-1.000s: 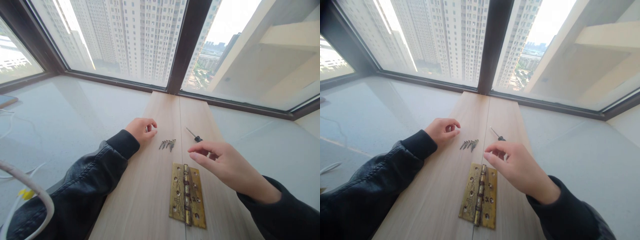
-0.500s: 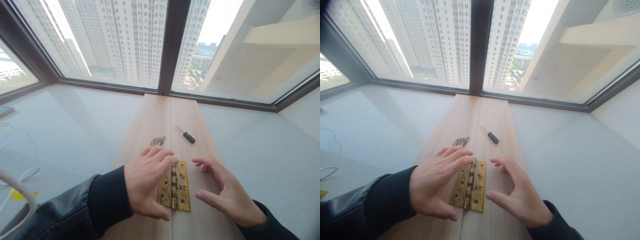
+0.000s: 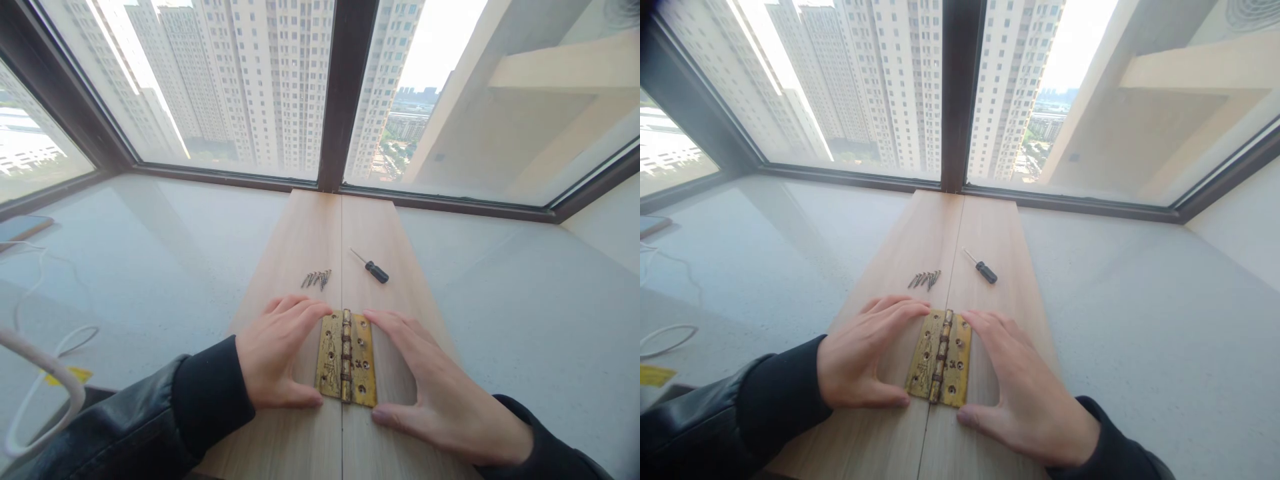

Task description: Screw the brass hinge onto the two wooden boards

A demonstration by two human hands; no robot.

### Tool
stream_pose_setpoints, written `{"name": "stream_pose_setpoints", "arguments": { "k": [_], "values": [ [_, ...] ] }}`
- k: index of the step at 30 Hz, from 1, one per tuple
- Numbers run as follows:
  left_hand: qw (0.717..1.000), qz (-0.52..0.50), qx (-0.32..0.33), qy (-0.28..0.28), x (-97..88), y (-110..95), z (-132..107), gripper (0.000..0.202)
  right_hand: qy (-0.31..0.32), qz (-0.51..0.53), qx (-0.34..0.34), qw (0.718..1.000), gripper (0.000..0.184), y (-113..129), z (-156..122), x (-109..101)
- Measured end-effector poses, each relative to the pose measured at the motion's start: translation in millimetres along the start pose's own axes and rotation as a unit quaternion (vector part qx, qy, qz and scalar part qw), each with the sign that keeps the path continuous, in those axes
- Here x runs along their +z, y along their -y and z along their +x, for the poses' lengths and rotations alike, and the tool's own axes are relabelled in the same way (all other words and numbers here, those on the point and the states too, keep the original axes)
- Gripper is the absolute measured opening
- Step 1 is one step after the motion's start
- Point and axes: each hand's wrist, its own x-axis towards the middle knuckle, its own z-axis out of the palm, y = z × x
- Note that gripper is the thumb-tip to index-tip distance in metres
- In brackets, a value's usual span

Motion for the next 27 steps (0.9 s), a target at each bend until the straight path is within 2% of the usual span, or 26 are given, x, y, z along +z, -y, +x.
{"name": "stream_pose_setpoints", "arguments": {
  "k": [8, 13, 19, 23, 27],
  "values": [
    [1.0, -0.028, -0.004, 0.009, 1.7, 2.3, 6.8, 0.091, 0.013, 0.022, -0.006, 1.0, 0.088, 8.9, 8.7, -7.0],
    [0.999, -0.05, -0.006, 0.005, 0.7, 2.3, 10.9, 0.083, 0.013, 0.052, 0.007, 0.999, 0.094, 3.3, 7.4, -7.9],
    [0.997, -0.063, 0.027, -0.03, 2.8, 0.7, 11.3, 0.08, -0.017, 0.106, 0.098, 0.989, 0.048, -14.7, 25.5, -20.6],
    [0.996, -0.041, 0.057, -0.054, 3.3, -3.3, 8.6, 0.079, 0.007, 0.144, 0.092, 0.985, 0.036, -18.2, 38.2, -29.7],
    [0.994, -0.007, 0.08, -0.072, 0.2, -5.2, 7.8, 0.067, 0.001, 0.15, 0.083, 0.985, 0.034, -13.2, 40.5, -37.6]
  ]
}}
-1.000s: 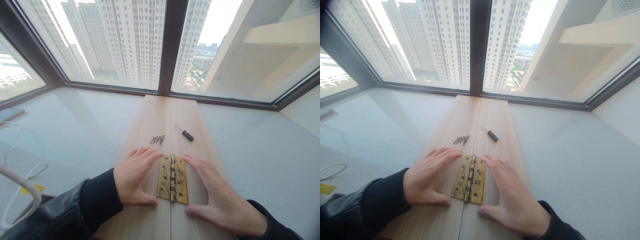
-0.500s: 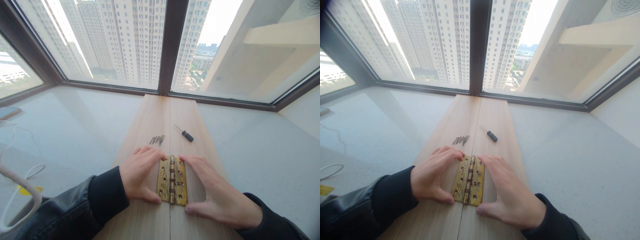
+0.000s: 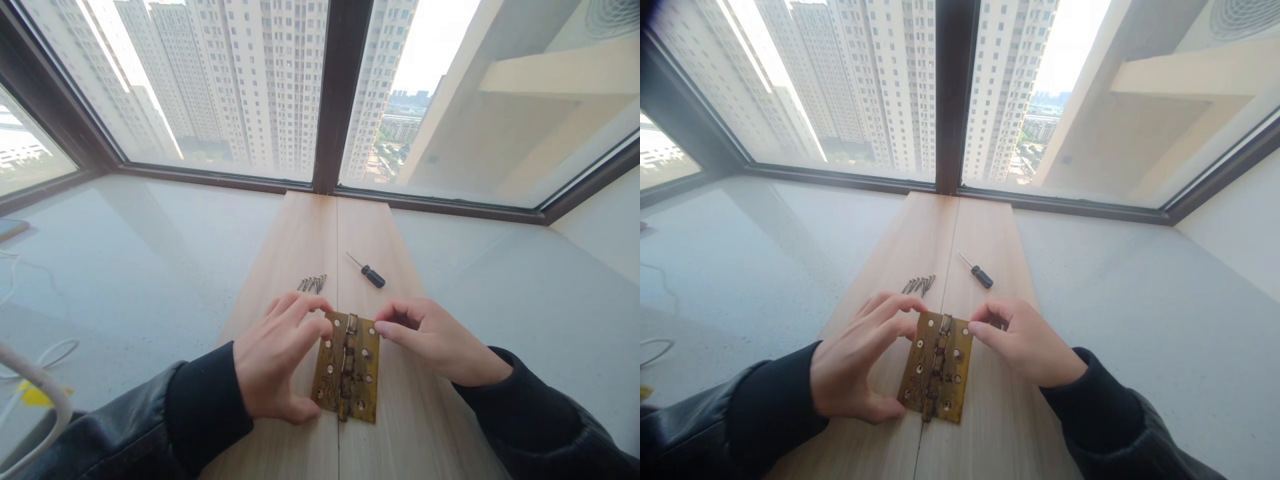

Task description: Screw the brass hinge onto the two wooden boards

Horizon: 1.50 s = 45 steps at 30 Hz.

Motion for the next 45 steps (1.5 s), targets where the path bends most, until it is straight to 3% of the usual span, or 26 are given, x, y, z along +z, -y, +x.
{"name": "stream_pose_setpoints", "arguments": {
  "k": [3, 6, 11, 14, 17, 18, 20, 22, 27, 30, 35, 45],
  "values": [
    [0.995, 0.08, 0.047, -0.042, -3.0, 3.0, 5.2, 0.056, -0.026, -0.005, -0.011, 1.0, 0.034, 13.6, -1.4, -9.0],
    [0.968, 0.196, 0.098, -0.124, -3.1, 8.6, 13.8, 0.043, -0.084, -0.019, -0.028, 0.996, 0.031, 31.7, -1.4, -17.6],
    [0.935, 0.281, 0.101, -0.192, 2.8, 13.6, 18.5, 0.032, -0.158, -0.043, -0.071, 0.984, 0.025, 45.8, -3.5, -13.0],
    [0.944, 0.246, 0.094, -0.197, 1.1, 11.8, 13.9, 0.032, -0.178, -0.053, -0.084, 0.979, 0.025, 43.1, -8.9, -5.5],
    [0.948, 0.156, 0.07, -0.267, -8.9, 10.2, 12.9, 0.05, -0.184, -0.063, -0.091, 0.977, 0.024, 40.3, -13.4, -3.8],
    [0.946, 0.128, 0.07, -0.29, -13.3, 10.2, 14.2, 0.047, -0.182, -0.067, -0.093, 0.977, 0.023, 40.0, -14.0, -4.8],
    [0.946, 0.055, 0.068, -0.313, -21.8, 11.2, 18.5, 0.021, -0.174, -0.075, -0.1, 0.977, 0.022, 39.6, -13.4, -8.2],
    [0.95, -0.035, 0.047, -0.307, -28.2, 12.8, 23.2, 0.008, -0.163, -0.083, -0.114, 0.976, 0.019, 39.1, -11.5, -12.2],
    [0.957, -0.16, 0.031, -0.242, -34.4, 13.9, 29.2, 0.008, -0.147, -0.089, -0.174, 0.97, 0.013, 35.7, -10.4, -16.2],
    [0.961, -0.192, 0.05, -0.192, -36.3, 12.2, 29.2, 0.014, -0.131, -0.074, -0.227, 0.962, 0.008, 33.8, -12.6, -15.4],
    [0.962, -0.254, 0.02, -0.094, -41.1, 7.6, 28.5, 0.019, -0.099, -0.048, -0.307, 0.945, 0.009, 31.1, -13.8, -14.8],
    [0.949, -0.315, 0.015, -0.01, -38.5, 13.5, 36.2, 0.019, -0.09, -0.037, -0.33, 0.939, 0.012, 28.4, -9.7, -15.8]
  ]
}}
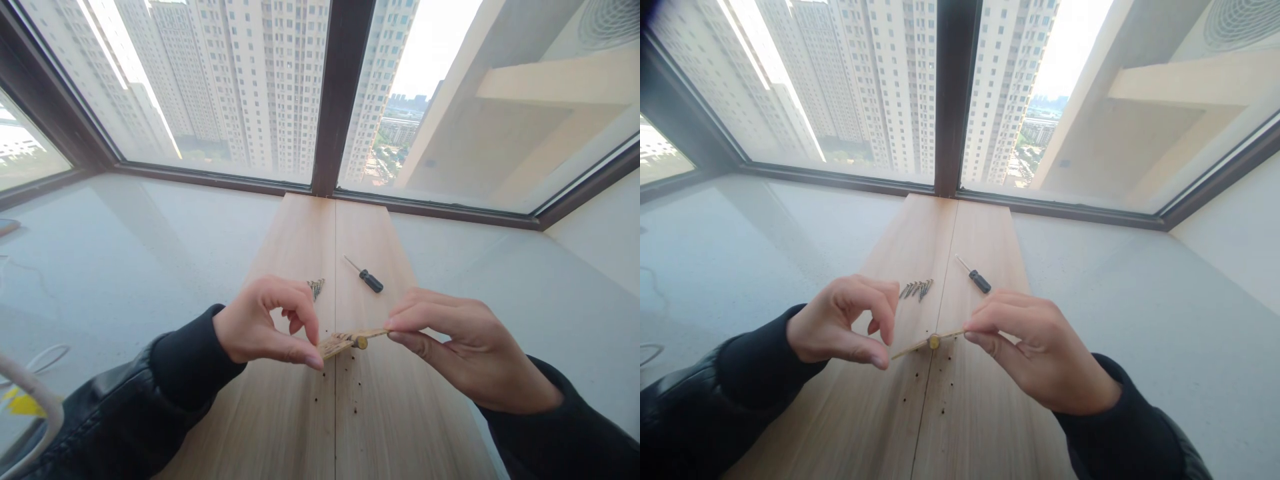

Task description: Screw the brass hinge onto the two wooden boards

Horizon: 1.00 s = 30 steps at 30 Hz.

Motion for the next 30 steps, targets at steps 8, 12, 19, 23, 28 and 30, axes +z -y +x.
{"name": "stream_pose_setpoints", "arguments": {
  "k": [8, 12, 19, 23, 28, 30],
  "values": [
    [0.998, 0.029, -0.057, 0.005, -9.5, 9.2, 8.5, 0.028, 0.01, 0.008, 0.007, 1.0, 0.008, -9.2, 8.9, -4.0],
    [0.996, 0.046, -0.075, 0.028, -15.3, 9.1, 11.4, 0.032, 0.013, 0.009, 0.019, 1.0, 0.007, -8.8, 9.8, -4.2],
    [0.992, 0.124, -0.031, -0.005, -9.3, -3.1, 9.9, 0.035, -0.002, -0.02, 0.058, 0.998, 0.01, -2.4, 9.2, -2.0],
    [0.978, 0.192, -0.011, -0.083, 3.8, -19.4, 5.9, 0.032, -0.024, -0.043, 0.086, 0.995, 0.013, 7.2, 9.2, 6.4],
    [0.948, 0.26, -0.074, -0.166, 25.8, -40.4, 6.8, 0.03, -0.048, -0.047, 0.115, 0.991, 0.016, 24.4, 9.3, 21.7],
    [0.939, 0.272, -0.093, -0.188, 34.5, -45.5, 6.6, 0.027, -0.056, -0.049, 0.128, 0.989, 0.016, 31.4, 8.2, 26.7]
  ]
}}
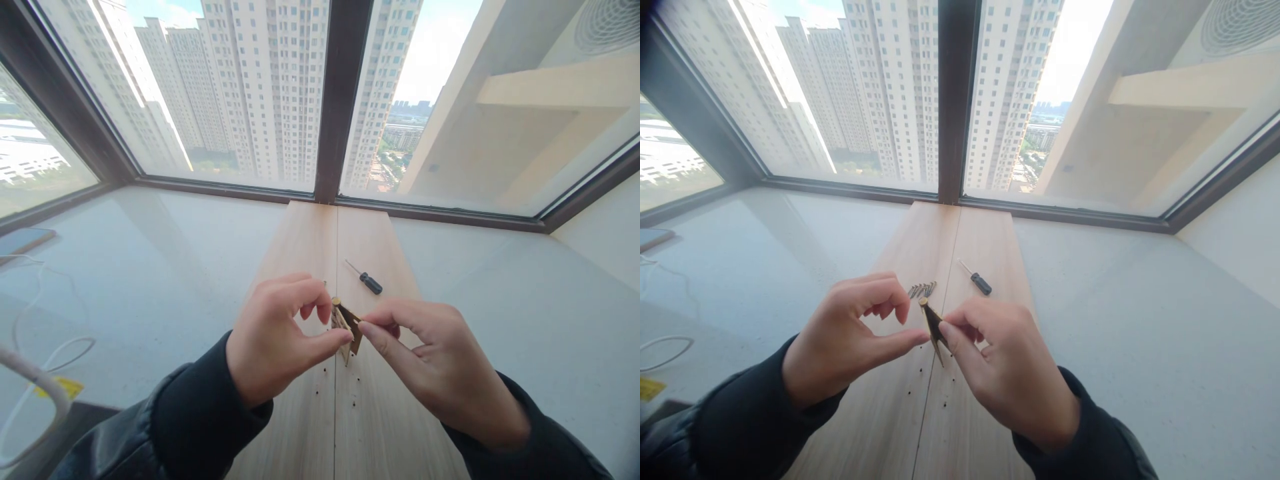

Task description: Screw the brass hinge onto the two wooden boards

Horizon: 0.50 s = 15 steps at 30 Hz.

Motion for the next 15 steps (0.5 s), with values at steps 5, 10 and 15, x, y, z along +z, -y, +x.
{"name": "stream_pose_setpoints", "arguments": {
  "k": [5, 10, 15],
  "values": [
    [0.999, 0.01, -0.019, -0.042, 8.5, -11.4, -11.9, 0.027, -0.019, -0.016, 0.02, 0.999, 0.016, 13.8, -10.5, 3.9],
    [0.998, 0.025, -0.015, -0.055, 11.4, -16.3, -19.3, 0.026, -0.013, -0.03, 0.03, 0.999, 0.021, 19.3, -17.8, 4.3],
    [0.998, 0.018, -0.029, -0.044, 12.3, -16.8, -20.2, 0.026, -0.001, -0.007, 0.045, 0.999, 0.02, 19.6, -18.4, 3.8]
  ]
}}
